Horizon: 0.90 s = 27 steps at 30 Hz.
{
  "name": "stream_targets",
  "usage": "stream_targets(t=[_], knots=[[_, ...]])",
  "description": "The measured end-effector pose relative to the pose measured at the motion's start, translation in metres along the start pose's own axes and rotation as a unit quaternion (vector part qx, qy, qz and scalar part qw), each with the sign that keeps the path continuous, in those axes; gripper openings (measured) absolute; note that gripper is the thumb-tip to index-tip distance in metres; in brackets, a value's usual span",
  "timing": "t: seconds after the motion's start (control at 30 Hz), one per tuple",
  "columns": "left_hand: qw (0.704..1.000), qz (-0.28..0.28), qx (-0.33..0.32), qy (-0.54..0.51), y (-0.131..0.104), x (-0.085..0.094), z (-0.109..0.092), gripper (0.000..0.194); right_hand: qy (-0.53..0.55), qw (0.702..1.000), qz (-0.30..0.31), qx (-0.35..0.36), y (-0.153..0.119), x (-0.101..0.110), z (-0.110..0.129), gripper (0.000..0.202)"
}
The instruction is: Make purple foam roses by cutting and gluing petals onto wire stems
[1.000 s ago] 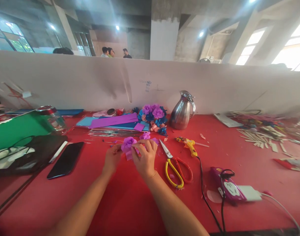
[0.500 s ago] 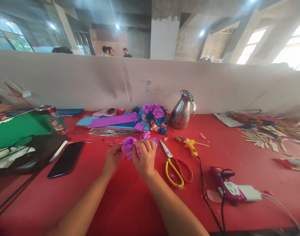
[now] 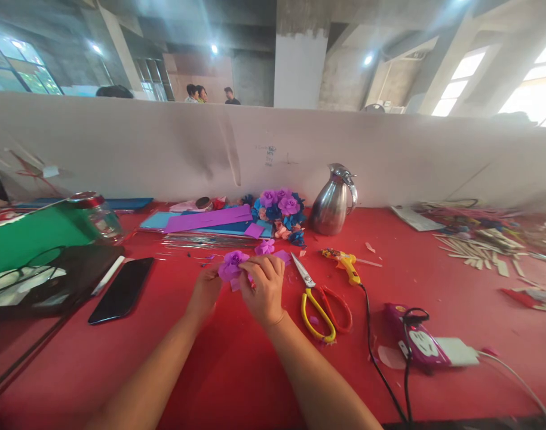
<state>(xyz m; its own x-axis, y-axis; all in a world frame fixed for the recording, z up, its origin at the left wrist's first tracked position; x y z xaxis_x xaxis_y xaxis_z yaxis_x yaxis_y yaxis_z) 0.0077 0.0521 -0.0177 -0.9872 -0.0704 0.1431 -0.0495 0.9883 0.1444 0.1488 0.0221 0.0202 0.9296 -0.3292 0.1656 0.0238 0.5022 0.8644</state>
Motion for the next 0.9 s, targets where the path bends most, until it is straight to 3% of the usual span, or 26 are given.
stream_targets(t=[0.2, 0.37, 0.5, 0.73, 0.9], knots=[[1.000, -0.017, 0.008, -0.012, -0.001, 0.000, -0.004, 0.014, 0.044, 0.999, -0.008, -0.017, 0.004, 0.005, 0.007, 0.019], [0.998, -0.052, -0.011, -0.035, -0.001, 0.003, -0.005, 0.014, 0.104, 0.987, -0.025, -0.118, 0.009, 0.008, 0.006, 0.015], [0.995, -0.085, -0.048, -0.009, 0.001, 0.006, -0.002, 0.008, 0.120, 0.977, -0.028, -0.177, 0.010, 0.005, 0.000, 0.006], [0.984, -0.130, -0.097, 0.080, 0.002, 0.011, 0.001, 0.010, 0.113, 0.973, -0.022, -0.200, 0.008, 0.002, -0.003, 0.005], [0.980, -0.124, -0.105, 0.110, 0.003, 0.011, 0.001, 0.012, 0.120, 0.965, -0.030, -0.230, 0.009, 0.002, -0.003, 0.004]])
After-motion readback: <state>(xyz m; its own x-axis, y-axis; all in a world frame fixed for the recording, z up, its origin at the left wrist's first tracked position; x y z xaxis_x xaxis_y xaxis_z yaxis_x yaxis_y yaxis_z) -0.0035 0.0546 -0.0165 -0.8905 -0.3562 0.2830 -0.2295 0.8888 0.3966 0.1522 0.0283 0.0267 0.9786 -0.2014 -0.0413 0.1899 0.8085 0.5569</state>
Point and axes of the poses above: each hand's wrist, its own y-axis towards the middle knuckle, its own x-axis out of the back of the hand, z = x × y, the point moved 3 cm from there along y, towards the middle knuckle, and after that the axes turned 14 degrees about y, right-handed, at the moved point
